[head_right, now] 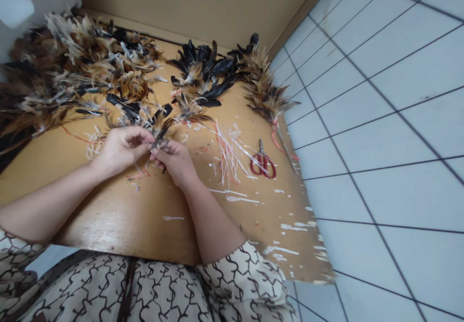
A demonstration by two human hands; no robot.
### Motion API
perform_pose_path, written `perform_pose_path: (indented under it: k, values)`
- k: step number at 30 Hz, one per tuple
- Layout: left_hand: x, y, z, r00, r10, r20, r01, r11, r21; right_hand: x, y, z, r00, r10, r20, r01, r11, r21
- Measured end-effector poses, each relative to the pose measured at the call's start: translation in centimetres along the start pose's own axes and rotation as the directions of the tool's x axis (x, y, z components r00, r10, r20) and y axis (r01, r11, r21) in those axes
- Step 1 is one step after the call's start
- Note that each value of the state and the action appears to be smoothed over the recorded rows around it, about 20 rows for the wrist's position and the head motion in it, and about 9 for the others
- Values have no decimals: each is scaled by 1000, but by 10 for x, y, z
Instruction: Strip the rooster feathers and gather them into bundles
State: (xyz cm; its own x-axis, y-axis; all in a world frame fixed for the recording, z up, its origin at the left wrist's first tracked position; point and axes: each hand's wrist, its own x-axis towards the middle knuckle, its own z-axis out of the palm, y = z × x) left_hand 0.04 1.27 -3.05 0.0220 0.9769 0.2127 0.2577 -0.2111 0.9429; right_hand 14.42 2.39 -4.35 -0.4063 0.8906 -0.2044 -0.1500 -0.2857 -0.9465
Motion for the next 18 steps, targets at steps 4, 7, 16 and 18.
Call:
perform_pose_path:
  k: [4, 7, 16, 18]
  values:
    - [-1, 0, 1, 1000, 25, -2, -25, 1000, 14, 0, 0, 1, 1000, -12, 0, 12, 1000, -2]
    - [-2, 1, 3, 1000, -8, -21, 7, 999, -38, 0, 1, 0, 1000, -24, -8, 24, 1000, 1]
    - [2, 8, 2, 944, -313, 105, 329, 907, -261, 0, -1, 0, 990, -75, -121, 78, 997, 19]
    - [3, 12, 1, 907, -383, 177, 420, 853, -308, 1, -1, 1, 983, -101, -153, 104, 995, 12]
